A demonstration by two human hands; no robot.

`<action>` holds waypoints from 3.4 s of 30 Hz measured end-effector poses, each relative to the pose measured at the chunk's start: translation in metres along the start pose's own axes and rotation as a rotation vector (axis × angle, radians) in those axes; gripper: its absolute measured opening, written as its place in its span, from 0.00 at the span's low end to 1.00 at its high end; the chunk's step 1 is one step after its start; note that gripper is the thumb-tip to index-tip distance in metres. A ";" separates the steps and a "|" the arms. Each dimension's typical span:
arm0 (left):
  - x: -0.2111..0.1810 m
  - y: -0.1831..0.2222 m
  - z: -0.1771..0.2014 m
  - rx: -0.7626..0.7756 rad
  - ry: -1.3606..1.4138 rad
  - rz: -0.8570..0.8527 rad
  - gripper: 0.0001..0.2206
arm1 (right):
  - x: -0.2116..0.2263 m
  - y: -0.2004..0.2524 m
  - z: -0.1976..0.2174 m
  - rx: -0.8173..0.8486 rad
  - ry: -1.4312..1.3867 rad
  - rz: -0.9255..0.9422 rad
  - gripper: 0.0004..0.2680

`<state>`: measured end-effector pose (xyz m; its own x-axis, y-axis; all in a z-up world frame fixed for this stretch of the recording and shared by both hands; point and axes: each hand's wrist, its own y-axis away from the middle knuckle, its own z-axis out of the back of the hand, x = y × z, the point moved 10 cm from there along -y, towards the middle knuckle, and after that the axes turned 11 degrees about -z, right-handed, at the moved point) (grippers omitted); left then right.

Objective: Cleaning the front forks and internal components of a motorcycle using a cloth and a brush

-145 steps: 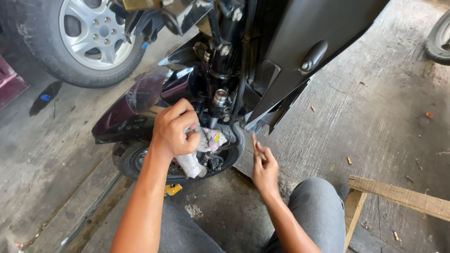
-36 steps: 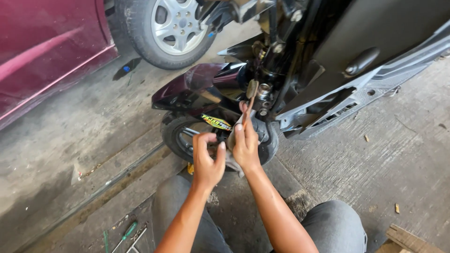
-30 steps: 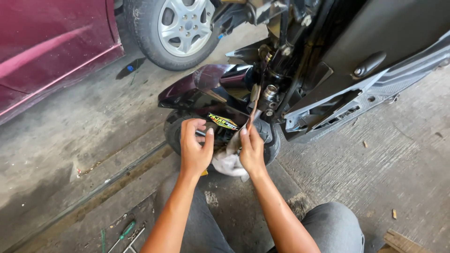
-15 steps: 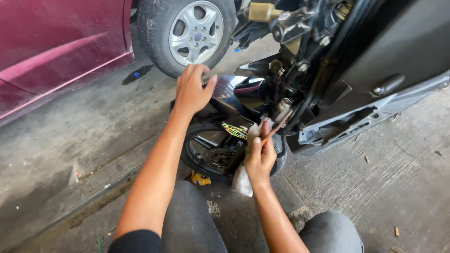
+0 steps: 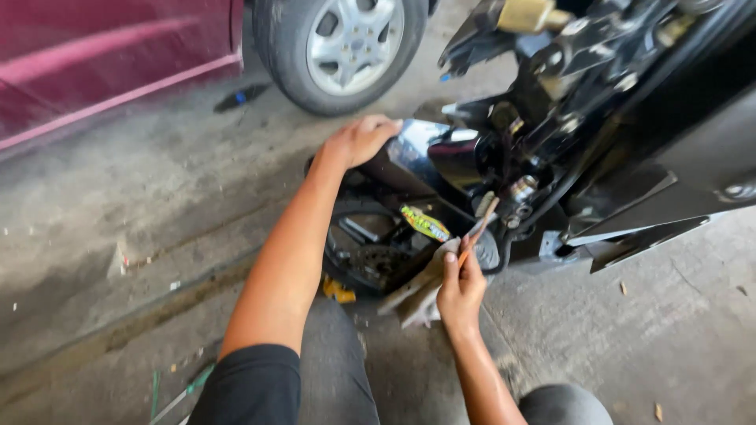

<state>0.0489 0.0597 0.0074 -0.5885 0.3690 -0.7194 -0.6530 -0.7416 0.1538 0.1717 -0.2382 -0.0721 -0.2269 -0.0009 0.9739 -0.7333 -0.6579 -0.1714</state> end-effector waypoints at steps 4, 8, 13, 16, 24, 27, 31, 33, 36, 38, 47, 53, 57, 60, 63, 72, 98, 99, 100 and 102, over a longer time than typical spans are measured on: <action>0.001 0.011 0.012 -0.014 -0.054 0.005 0.30 | 0.037 0.007 0.009 0.009 -0.068 -0.084 0.16; -0.022 0.044 0.020 -0.012 -0.135 -0.016 0.32 | 0.033 0.012 0.022 -0.084 -0.060 -0.175 0.15; -0.032 0.068 0.014 -0.122 -0.197 -0.023 0.33 | 0.058 0.011 0.048 -0.080 0.063 -0.351 0.13; -0.031 0.079 0.013 -0.214 -0.217 0.004 0.35 | 0.074 0.005 0.056 -0.040 0.141 -0.440 0.11; -0.062 0.125 0.000 0.005 -0.081 0.085 0.62 | 0.094 -0.005 0.084 -0.076 0.362 -0.644 0.17; -0.066 0.145 -0.017 0.127 -0.113 0.157 0.70 | 0.095 -0.005 0.098 -0.117 0.243 -0.679 0.16; -0.079 0.162 -0.027 0.104 -0.160 0.158 0.71 | 0.097 -0.007 0.106 -0.036 0.349 -0.720 0.17; -0.091 0.170 -0.029 0.065 -0.180 0.152 0.69 | 0.096 -0.006 0.115 -0.046 0.335 -0.703 0.15; -0.104 0.189 -0.039 0.010 -0.197 0.182 0.67 | 0.094 0.001 0.135 -0.088 0.515 -0.741 0.09; -0.116 0.207 -0.044 -0.105 -0.254 0.176 0.67 | 0.101 0.004 0.151 -0.137 0.717 -0.725 0.05; -0.157 0.264 -0.093 -0.280 -0.332 0.245 0.66 | 0.111 0.061 0.189 -0.129 0.397 -0.850 0.13; -0.162 0.283 -0.119 -0.225 -0.304 0.356 0.66 | 0.106 0.098 0.231 -0.157 0.330 -0.938 0.13; -0.179 0.298 -0.144 -0.316 -0.252 0.395 0.64 | 0.119 0.097 0.249 -0.148 0.326 -0.917 0.15; -0.192 0.307 -0.175 -0.331 -0.248 0.438 0.65 | 0.115 0.094 0.259 -0.105 0.325 -0.957 0.15; -0.206 0.325 -0.199 -0.418 -0.239 0.489 0.64 | 0.087 0.113 0.276 -0.059 0.275 -0.927 0.14; -0.226 0.318 -0.197 -0.469 -0.393 0.295 0.62 | -0.127 0.170 0.355 -0.287 0.182 -1.346 0.10; -0.182 0.224 -0.095 -0.191 -0.284 -0.334 0.66 | -0.093 0.278 0.371 -0.662 0.235 -1.333 0.07; -0.187 0.220 -0.087 -0.189 -0.290 -0.337 0.66 | -0.077 0.268 0.373 -0.663 0.228 -1.337 0.07; -0.184 0.214 -0.086 -0.109 -0.329 -0.262 0.67 | -0.060 0.256 0.375 -0.663 0.200 -1.305 0.07; -0.176 0.201 -0.078 -0.024 -0.377 -0.190 0.68 | -0.044 0.233 0.382 -0.666 0.163 -1.280 0.07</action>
<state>0.0586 -0.1984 0.1121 -0.5946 0.6766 -0.4344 -0.7583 -0.6515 0.0231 0.2559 -0.6787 -0.0984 0.7634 0.4211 0.4898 -0.6308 0.3230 0.7056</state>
